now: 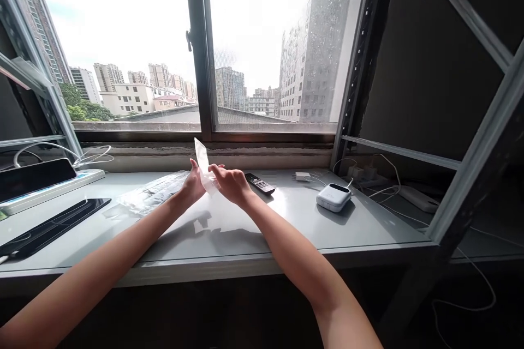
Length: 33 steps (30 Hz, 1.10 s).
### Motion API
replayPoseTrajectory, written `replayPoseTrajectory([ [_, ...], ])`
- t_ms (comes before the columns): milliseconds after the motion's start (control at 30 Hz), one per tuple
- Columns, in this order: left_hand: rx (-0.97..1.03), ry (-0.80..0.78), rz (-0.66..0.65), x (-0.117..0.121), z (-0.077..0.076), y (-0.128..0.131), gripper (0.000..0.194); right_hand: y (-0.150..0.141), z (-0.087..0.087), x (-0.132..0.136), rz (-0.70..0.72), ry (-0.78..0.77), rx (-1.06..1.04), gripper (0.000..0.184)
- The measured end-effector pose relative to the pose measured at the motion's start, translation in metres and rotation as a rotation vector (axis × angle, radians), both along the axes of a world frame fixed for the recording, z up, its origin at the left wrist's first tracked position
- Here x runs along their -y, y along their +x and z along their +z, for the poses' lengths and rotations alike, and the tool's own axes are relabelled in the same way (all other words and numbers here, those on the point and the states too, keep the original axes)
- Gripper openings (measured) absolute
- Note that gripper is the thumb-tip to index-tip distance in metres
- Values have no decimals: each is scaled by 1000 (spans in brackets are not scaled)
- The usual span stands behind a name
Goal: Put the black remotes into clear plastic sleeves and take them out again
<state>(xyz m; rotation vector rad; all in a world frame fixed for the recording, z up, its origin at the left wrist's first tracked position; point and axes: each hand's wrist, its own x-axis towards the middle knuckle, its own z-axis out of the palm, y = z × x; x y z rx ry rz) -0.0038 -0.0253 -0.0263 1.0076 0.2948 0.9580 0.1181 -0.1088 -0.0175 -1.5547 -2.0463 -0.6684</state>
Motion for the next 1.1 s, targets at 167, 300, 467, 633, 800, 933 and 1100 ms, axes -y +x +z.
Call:
replayPoseTrajectory([
  [167, 30, -47, 138, 3, 4, 1, 76, 2, 0, 1, -61, -24, 143, 33],
  [300, 9, -148, 244, -4, 5, -1, 62, 0, 0, 2, -45, -46, 216, 39],
  [467, 37, -213, 366, -11, 9, -6, 59, -2, 0, 3, -10, -79, 251, 40],
  [633, 60, -204, 399, -10, 14, -9, 64, -3, -1, 2, -2, -83, 282, 44],
  [800, 55, -205, 431, -10, 13, -10, 59, -3, -1, 2, 12, -79, 315, 45],
  [933, 71, -211, 451, -15, 10, -12, 57, -4, -1, 3, 18, -77, 344, 45],
  [1100, 28, -205, 386, -25, 13, -5, 55, -3, -1, 3, -8, -67, 346, 44],
])
